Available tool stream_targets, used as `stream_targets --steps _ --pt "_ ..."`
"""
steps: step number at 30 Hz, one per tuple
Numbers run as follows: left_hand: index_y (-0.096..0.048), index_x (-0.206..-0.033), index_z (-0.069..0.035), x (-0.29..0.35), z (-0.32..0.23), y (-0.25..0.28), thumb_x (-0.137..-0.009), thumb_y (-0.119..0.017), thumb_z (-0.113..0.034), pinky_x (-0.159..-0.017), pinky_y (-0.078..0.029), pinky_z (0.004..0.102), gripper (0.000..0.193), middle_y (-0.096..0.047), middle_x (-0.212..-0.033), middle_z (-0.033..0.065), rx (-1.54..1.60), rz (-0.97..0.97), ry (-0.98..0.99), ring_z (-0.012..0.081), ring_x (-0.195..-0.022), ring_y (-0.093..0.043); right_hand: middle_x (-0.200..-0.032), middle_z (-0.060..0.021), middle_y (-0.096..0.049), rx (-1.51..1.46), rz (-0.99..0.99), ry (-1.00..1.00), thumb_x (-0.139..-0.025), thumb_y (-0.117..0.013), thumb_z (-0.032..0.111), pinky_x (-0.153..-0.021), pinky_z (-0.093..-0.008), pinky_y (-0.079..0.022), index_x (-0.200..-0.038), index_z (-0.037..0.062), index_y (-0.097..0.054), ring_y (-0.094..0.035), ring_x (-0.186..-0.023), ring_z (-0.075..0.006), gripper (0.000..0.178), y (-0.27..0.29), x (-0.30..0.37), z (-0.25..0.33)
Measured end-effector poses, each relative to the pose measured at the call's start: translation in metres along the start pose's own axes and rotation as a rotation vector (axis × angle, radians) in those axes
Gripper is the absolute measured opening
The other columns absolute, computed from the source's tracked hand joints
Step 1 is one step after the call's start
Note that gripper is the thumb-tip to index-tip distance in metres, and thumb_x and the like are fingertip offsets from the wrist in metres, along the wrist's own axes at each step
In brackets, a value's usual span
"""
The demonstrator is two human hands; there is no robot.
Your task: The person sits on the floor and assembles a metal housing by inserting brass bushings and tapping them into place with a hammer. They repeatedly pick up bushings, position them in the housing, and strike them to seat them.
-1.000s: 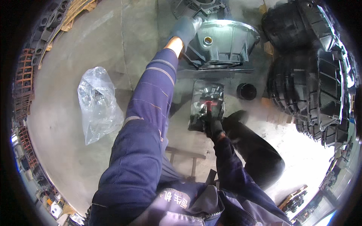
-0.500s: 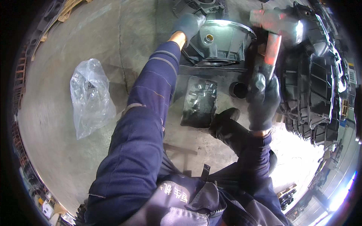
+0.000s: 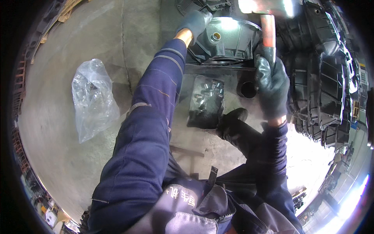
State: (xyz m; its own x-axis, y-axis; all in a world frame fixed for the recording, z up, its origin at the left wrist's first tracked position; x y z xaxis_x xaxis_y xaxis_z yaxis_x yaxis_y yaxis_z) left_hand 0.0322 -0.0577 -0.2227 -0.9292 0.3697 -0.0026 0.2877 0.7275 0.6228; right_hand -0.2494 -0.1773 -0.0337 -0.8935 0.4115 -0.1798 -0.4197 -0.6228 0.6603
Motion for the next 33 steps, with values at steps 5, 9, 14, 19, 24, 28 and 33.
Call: stream_targets --steps 5,9,14,19,24,28,33 --pt "-0.075 -0.103 0.0 -0.013 0.012 -0.008 -0.102 -0.054 -0.045 -0.08 -0.051 0.049 0.049 -0.068 -0.102 0.0299 0.03 -0.006 -0.158 0.0448 -0.097 -0.068 -0.085 -0.0314 -0.069 0.415 0.306 -0.137 -0.094 -0.067 0.043 -0.075 -0.0497 -0.055 -0.107 -0.0031 -0.067 -0.069 -0.087 -0.0493 0.048 -0.037 -0.01 -0.025" --pt "-0.075 -0.1 0.0 -0.006 0.013 -0.013 -0.103 -0.056 -0.043 -0.078 -0.051 0.0473 0.047 -0.069 -0.098 0.0291 -0.02 -0.004 -0.123 0.0429 -0.09 -0.069 -0.087 -0.0226 -0.073 -0.087 0.176 -0.081 -0.096 -0.07 0.027 -0.075 -0.0387 -0.055 -0.108 -0.0034 -0.07 -0.073 -0.08 -0.0289 0.032 -0.035 0.041 -0.066" --pt "-0.075 -0.1 0.0 0.009 -0.003 -0.006 -0.103 -0.056 -0.043 -0.078 -0.051 0.0473 0.047 -0.069 -0.097 0.0292 -0.008 0.001 -0.11 0.043 -0.089 -0.069 -0.075 -0.0035 -0.064 -0.594 0.313 -0.769 -0.097 -0.069 0.021 -0.059 -0.0342 -0.049 -0.101 0.0035 -0.067 -0.061 -0.066 -0.0155 0.019 -0.109 0.196 -0.144" --pt "-0.075 -0.1 0.0 0.011 -0.01 -0.003 -0.103 -0.056 -0.043 -0.078 -0.051 0.0472 0.047 -0.069 -0.097 0.0294 -0.023 -0.011 -0.112 0.043 -0.089 -0.069 -0.065 0.0016 -0.056 -0.848 0.433 -1.348 -0.103 -0.055 0.036 -0.042 -0.0345 -0.041 -0.097 0.0137 -0.068 -0.053 -0.048 -0.0154 0.026 -0.184 0.312 -0.203" --pt "-0.075 -0.099 0.001 0.01 -0.007 -0.007 -0.103 -0.056 -0.042 -0.078 -0.051 0.0471 0.047 -0.069 -0.096 0.0296 -0.025 -0.017 -0.118 0.0431 -0.088 -0.069 -0.072 -0.0021 -0.062 -0.817 0.479 -1.152 -0.099 -0.064 0.034 -0.049 -0.0332 -0.048 -0.1 0.0069 -0.066 -0.06 -0.057 -0.0154 0.027 -0.216 0.347 -0.239" --pt "-0.075 -0.099 0.001 0.01 -0.008 -0.007 -0.103 -0.057 -0.042 -0.078 -0.051 0.0471 0.047 -0.069 -0.096 0.0297 -0.029 -0.018 -0.116 0.0431 -0.088 -0.069 -0.08 -0.0111 -0.07 -0.038 0.218 -0.726 -0.096 -0.066 0.037 -0.065 -0.0413 -0.054 -0.108 0.0033 -0.067 -0.069 -0.072 -0.0295 0.036 -0.223 0.311 -0.264" --pt "-0.075 -0.099 0.001 0.012 -0.01 -0.006 -0.103 -0.057 -0.042 -0.077 -0.051 0.047 0.047 -0.069 -0.095 0.0299 -0.021 -0.02 -0.109 0.0432 -0.087 -0.069 -0.103 -0.0226 -0.074 0.016 0.175 -0.878 -0.089 -0.071 0.033 -0.085 -0.0468 -0.055 -0.114 0.0036 -0.069 -0.071 -0.098 -0.0421 0.038 -0.234 0.242 -0.279"
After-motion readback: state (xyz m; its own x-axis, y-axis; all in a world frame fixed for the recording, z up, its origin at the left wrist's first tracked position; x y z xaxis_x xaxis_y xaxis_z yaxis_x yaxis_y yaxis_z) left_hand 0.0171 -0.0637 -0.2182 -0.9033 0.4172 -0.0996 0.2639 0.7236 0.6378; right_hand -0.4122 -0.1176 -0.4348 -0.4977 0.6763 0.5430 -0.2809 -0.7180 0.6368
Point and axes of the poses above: each hand's wrist, its own x-axis away from the middle knuckle, its own y-axis out of the back of the hand, z = x × y, the point moved 3 cm from there along -x, towards the middle knuckle
